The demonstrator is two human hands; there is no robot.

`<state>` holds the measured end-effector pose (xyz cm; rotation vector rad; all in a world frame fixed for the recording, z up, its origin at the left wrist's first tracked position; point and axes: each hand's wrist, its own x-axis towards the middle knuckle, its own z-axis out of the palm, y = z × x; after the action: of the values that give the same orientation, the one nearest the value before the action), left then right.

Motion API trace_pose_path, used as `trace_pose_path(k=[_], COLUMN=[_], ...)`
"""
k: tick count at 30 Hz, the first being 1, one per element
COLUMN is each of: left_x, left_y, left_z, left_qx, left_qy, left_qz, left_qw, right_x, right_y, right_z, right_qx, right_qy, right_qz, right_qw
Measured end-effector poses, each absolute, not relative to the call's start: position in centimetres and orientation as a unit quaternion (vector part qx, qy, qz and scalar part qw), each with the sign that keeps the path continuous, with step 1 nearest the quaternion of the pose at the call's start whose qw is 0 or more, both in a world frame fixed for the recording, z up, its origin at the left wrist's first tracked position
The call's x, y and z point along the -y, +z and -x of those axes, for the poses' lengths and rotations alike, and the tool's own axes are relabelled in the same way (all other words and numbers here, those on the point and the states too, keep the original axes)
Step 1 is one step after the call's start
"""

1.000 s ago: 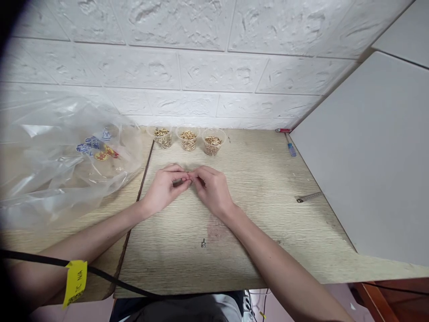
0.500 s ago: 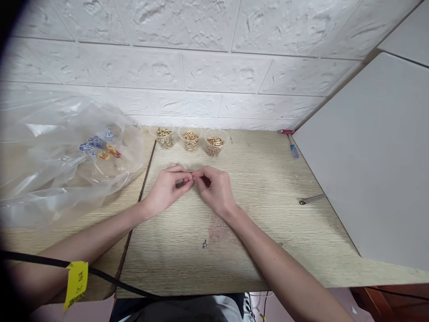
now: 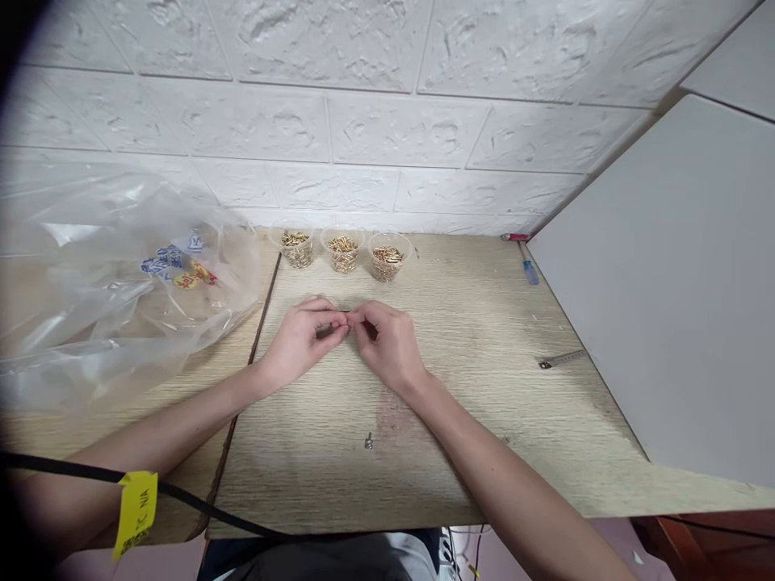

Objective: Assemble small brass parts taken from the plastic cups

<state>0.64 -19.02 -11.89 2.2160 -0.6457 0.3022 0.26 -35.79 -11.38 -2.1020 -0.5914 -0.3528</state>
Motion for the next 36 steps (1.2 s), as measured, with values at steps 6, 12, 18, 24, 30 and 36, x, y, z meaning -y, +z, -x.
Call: trace_pose_path(k=[6,12,18,24,30,36], left_x=[19.0,19.2,18.1,16.0,15.9,15.9], left_y=[-11.9,-11.4,-10.9,-10.6,-10.4,-10.6], left_z=[-0.8,-0.5,-0.5,-0.9,-0.5,-0.5], left_qx=[0.255,0.198,0.072,0.034,0.110,0.151], left_qy=[0.125,0.107,0.087,0.153,0.155,0.168], left_qz=[-0.873,-0.858,-0.766,-0.779,-0.835,-0.848], left_qw=[0.396,0.461,0.633,0.608,0.516,0.479], right_x=[36.0,37.0,37.6,37.6,37.1,36.9], right_y=[-10.9,-10.2,-10.7,-11.0,-10.8,-10.9], right_z=[-0.5,-1.2,-2.0,-2.1,-1.9,-1.8], right_qx=[0.282,0.185,0.141,0.145,0.148,0.144], right_qy=[-0.121,-0.087,-0.098,-0.083,-0.085,-0.083], right_qz=[0.852,0.852,0.851,0.852,0.846,0.839], right_qw=[0.425,0.482,0.496,0.497,0.505,0.518])
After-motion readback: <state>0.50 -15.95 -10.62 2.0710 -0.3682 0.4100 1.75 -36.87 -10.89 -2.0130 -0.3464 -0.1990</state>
